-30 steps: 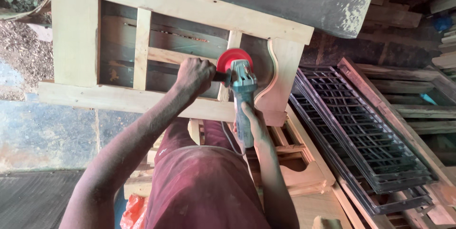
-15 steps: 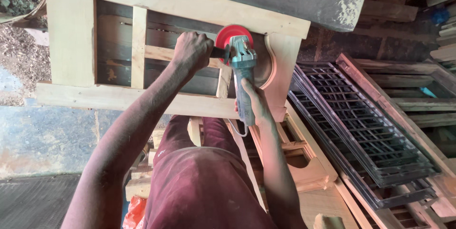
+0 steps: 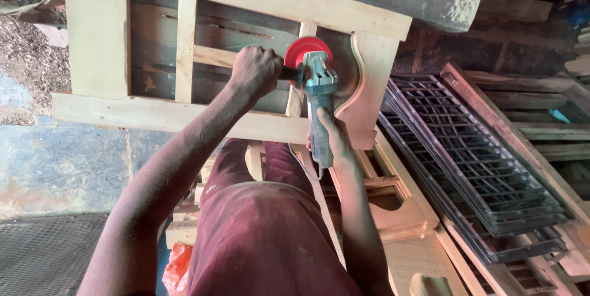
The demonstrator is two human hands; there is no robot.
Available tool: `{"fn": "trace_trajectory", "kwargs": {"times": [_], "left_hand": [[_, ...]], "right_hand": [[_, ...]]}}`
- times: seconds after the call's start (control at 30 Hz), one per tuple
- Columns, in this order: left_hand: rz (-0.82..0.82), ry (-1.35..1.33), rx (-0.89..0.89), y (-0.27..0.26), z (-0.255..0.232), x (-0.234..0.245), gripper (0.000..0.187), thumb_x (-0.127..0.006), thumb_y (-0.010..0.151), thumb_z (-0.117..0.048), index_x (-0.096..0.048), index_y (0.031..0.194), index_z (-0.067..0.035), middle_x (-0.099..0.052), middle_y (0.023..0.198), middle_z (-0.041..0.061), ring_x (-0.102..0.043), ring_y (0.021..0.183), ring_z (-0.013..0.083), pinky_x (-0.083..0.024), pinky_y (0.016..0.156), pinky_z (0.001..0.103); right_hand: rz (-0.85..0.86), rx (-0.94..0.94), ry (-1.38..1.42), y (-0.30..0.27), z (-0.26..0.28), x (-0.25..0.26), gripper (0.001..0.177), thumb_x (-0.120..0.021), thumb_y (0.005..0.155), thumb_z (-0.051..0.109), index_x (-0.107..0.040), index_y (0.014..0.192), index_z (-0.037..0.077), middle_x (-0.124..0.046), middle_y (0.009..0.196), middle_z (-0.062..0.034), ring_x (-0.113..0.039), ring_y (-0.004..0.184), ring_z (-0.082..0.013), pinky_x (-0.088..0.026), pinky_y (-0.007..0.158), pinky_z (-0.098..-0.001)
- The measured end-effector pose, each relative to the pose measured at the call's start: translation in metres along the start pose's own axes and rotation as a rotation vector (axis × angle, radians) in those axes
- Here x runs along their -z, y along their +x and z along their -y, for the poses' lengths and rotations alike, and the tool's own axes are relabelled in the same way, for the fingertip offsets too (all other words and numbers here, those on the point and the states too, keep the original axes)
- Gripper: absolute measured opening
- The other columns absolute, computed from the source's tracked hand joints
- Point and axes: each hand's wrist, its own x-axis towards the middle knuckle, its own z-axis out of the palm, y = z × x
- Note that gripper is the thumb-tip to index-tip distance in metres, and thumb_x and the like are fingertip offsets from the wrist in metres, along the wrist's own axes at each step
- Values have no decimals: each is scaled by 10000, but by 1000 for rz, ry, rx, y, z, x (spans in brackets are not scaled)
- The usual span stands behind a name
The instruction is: The person uses an angle grinder with a sanding disc to smooth the surface of a wooden frame. They move the tool along the edges and flat surfaces of the wood, generating sparks and dust as they work.
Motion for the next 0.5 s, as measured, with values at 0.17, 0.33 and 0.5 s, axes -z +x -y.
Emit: {"fn": "trace_trajectory", "kwargs": {"times": [0.17,0.33,0.5], "left_hand": [[-13,-14,-7,-22,-16,-6,101,-694,882,-182,-756,814,-140,-743,786,59,-735,725,233,-577,615,390],[-114,-75,-19,-47,-25,-17,77,-694,825,-186,-752,818,-136,-750,811,74,-741,763,249,-577,630,392],[-34,-113,1,-53,-26,-24,88,-668,872,-167,-751,850,-143,-752,816,81,-745,786,258,-577,640,402]], "right_hand": [[-56,-12,-12,-20,-14,1,565,-688,884,553,-641,973,-3,-647,666,-108,-653,511,-196,-556,486,-330],[-59,-23,-36,-38,-28,3,550,-689,899,545,-630,952,1,-653,671,-102,-656,531,-190,-553,504,-320],[-53,-28,-33,-45,-35,2,560,-684,900,549,-635,939,-8,-658,663,-110,-659,524,-195,-549,503,-327]]}}
